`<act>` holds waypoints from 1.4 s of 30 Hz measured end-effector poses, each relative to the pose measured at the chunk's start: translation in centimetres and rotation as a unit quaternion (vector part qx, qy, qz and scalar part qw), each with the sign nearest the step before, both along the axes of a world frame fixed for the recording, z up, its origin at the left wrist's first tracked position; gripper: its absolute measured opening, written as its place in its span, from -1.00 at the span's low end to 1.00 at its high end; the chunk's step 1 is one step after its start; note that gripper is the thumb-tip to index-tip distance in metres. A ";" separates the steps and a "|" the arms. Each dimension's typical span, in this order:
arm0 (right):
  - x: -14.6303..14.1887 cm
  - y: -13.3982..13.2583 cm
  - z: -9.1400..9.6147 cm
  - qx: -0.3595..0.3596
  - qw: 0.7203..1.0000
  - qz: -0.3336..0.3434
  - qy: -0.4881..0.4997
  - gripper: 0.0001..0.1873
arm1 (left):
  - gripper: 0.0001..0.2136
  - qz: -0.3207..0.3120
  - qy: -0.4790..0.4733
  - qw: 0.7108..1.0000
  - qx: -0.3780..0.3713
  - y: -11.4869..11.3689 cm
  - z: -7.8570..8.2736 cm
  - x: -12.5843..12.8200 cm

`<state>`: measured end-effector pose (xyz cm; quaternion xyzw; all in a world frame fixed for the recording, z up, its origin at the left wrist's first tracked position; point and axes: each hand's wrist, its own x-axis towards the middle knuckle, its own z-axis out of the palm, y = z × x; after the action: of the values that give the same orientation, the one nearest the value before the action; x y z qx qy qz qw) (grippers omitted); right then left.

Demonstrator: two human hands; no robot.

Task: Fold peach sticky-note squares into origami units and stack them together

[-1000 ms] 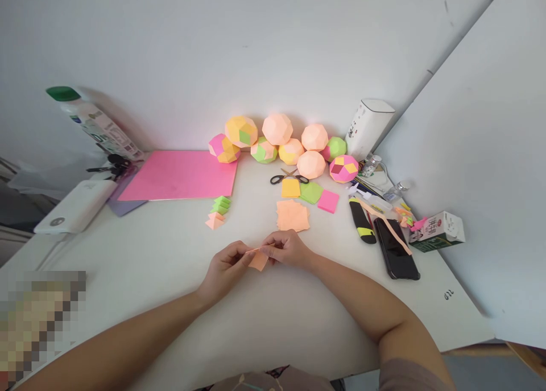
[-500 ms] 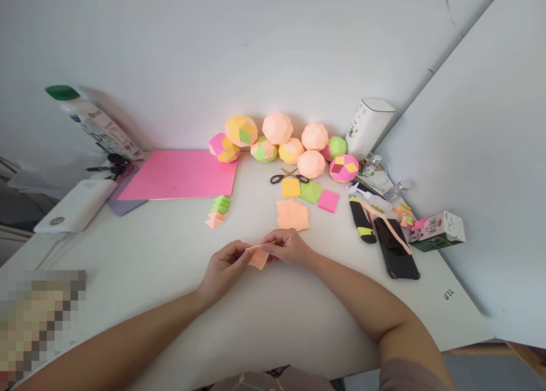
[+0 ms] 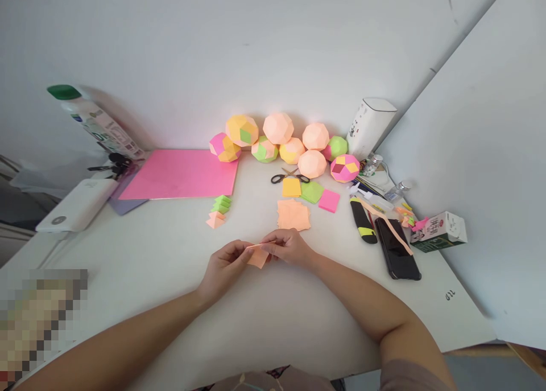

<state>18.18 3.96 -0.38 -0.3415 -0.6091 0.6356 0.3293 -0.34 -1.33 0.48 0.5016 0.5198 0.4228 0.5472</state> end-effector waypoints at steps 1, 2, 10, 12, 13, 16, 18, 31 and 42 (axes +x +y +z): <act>0.0 0.0 0.0 0.001 1.000 -0.002 0.002 -0.82 | -0.79 0.001 0.002 1.000 0.000 0.0 0.0 0.0; 0.0 0.0 -0.1 0.002 1.000 -0.004 0.004 -0.82 | -0.79 0.001 0.004 1.000 0.000 0.0 0.0 0.0; -0.1 0.0 -0.1 -0.004 1.000 -0.001 -0.011 -0.79 | -0.80 -0.003 -0.019 1.000 0.002 0.1 -0.1 -0.1; -0.2 0.0 -0.1 -0.002 1.000 -0.001 -0.020 -0.79 | -0.81 -0.008 -0.031 0.999 -0.001 0.1 -0.1 -0.1; -0.2 0.0 0.0 -0.001 1.000 0.000 -0.024 -0.78 | -0.81 -0.011 -0.035 0.999 -0.004 0.2 -0.2 -0.2; -0.2 0.0 0.0 -0.003 1.000 0.005 -0.027 -0.76 | -0.79 -0.014 -0.039 0.999 -0.011 0.2 -0.2 -0.2; -0.1 0.0 0.1 -0.007 1.000 0.007 -0.028 -0.75 | -0.79 -0.015 -0.045 0.999 -0.015 0.2 -0.1 -0.2; 0.0 0.3 0.5 -0.062 0.998 0.014 -0.006 -0.76 | -0.82 0.032 -0.125 0.991 -0.041 0.2 -0.9 -0.5; -0.1 0.0 0.5 -0.057 0.998 0.022 -0.030 -0.74 | -0.83 -0.031 -0.035 0.999 -0.011 0.0 0.2 0.0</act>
<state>18.12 4.01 0.10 -0.3657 -0.5884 0.6659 0.2768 -0.36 -1.33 0.72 0.4963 0.4887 0.4171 0.5839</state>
